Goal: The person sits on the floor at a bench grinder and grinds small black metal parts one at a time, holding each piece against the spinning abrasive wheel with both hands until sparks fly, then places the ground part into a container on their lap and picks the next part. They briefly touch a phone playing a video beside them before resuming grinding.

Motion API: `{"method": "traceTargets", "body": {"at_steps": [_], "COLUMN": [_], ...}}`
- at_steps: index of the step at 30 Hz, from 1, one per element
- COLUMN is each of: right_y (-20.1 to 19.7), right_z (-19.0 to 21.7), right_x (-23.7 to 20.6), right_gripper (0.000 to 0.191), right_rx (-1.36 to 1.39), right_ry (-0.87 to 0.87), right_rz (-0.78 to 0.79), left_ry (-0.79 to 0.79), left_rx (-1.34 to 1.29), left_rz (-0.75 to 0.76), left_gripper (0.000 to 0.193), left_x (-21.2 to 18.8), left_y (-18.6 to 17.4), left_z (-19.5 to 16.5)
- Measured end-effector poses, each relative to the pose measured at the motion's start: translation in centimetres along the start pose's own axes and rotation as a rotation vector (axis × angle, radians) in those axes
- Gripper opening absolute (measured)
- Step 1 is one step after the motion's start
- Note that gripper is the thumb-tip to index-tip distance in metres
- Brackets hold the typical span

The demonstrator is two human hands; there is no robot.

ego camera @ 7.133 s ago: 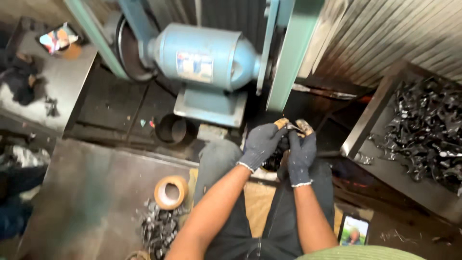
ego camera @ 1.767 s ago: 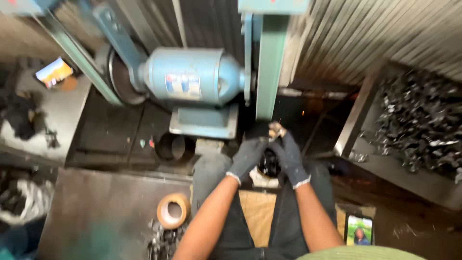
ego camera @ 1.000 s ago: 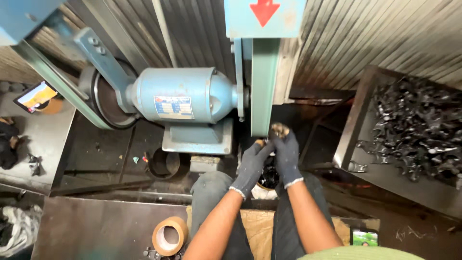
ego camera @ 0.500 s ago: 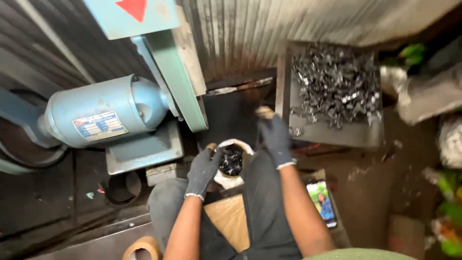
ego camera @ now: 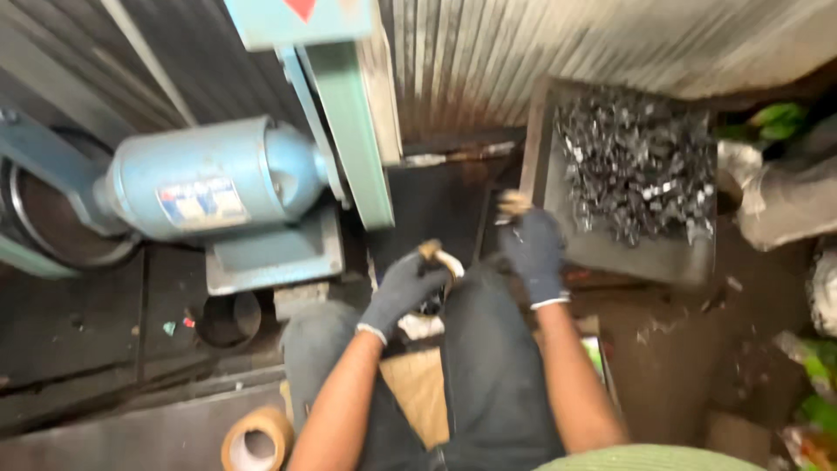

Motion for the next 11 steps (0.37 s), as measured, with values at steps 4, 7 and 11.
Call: {"method": "traceTargets", "body": {"at_steps": [4,7,11], "right_y": [3.8,2.8,8.0], "right_z": [11.5,12.9,10.2], "right_x": [-9.1,-9.8,-7.1], "right_gripper": [0.055,0.049,0.037], "right_rx": [0.177,0.390,0.750], "right_ry": [-0.571,-0.507,-0.055], "right_rz": [-0.005,-0.086,0.511], "left_ry": [-0.116,0.151,0.292], "left_rx": [-0.307,-0.418,-0.539], "left_rz": [-0.028,-0.081,-0.125], "left_gripper": [0.048,0.046,0.049], "left_x": [-1.9,-3.8,-6.5], "left_y": [0.6,-1.1,-2.3], "left_z": [2.7,1.2,0.3]}}
Point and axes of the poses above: each hand's wrist, its own x-axis towards the middle knuckle, its own y-axis out of the palm, z = x × y, the point moved 8 cm from there along x, towards the middle knuckle, and after that the axes turned 15 degrees about z, right-handed, at the moved point
